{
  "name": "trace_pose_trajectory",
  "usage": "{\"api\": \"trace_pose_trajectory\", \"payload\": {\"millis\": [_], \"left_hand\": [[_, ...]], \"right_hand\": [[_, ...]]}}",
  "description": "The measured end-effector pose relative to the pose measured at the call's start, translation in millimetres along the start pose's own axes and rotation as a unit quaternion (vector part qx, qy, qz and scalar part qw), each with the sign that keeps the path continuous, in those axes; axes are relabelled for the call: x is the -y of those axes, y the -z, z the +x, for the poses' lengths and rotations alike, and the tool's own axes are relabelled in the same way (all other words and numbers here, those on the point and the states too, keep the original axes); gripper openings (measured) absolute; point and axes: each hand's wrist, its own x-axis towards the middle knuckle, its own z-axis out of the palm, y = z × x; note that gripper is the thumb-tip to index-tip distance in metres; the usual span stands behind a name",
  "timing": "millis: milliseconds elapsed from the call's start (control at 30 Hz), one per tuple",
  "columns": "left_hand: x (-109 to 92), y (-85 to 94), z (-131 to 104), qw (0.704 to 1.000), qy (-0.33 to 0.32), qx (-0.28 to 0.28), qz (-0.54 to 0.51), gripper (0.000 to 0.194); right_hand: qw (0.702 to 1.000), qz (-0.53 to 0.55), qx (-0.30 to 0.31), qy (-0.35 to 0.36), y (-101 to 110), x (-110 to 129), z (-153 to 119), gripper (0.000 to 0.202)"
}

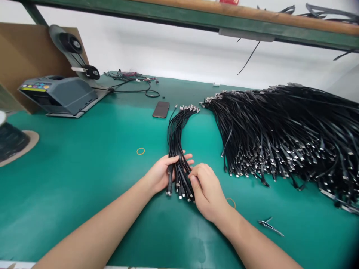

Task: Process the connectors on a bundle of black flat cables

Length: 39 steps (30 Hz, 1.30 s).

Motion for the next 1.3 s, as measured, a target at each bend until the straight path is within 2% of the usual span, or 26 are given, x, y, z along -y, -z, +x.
{"api": "trace_pose_trajectory", "payload": {"millis": [167,300,400,467,600,700,800,967,1167,1300], "left_hand": [[0,4.7,2,0.999,0.009,0.006,-0.03,0.03],[0,7.0,3,0.999,0.008,0.018,-0.039,0.029],[1,7.6,4,0.999,0.013,0.033,-0.039,0.026],[1,8.0,3,0.998,0.021,0.046,-0.034,0.025],[0,7.6,2,0.998,0.033,0.052,-0.015,0.026],[-1,5.8,0,0.998,0.03,0.046,-0.009,0.027],[-2,4.1,-1,0.999,0.031,0.042,-0.007,0.027],[0,3.6,-1,0.999,0.021,0.045,-0.01,0.023],[1,6.7,1,0.997,0.04,0.052,-0.029,0.023],[1,11.7,3,0.997,0.045,0.062,-0.021,0.024]], "right_hand": [[1.0,0.017,0.019,0.014,2,0,-1,0.021],[0.999,-0.027,0.022,0.019,1,3,-1,0.019],[0.999,-0.031,0.003,0.038,1,7,-1,0.003],[0.999,-0.012,0.01,0.05,-1,9,0,0.017],[0.996,0.024,0.086,0.01,-6,6,1,0.039],[0.991,0.016,0.133,-0.014,-6,0,4,0.043],[0.988,0.009,0.152,-0.013,-4,-6,6,0.042],[0.991,-0.009,0.13,-0.003,-2,-7,7,0.032],[0.995,-0.014,0.094,0.041,-3,-7,5,0.023],[0.998,-0.004,0.055,0.038,-6,-11,3,0.021]]}}
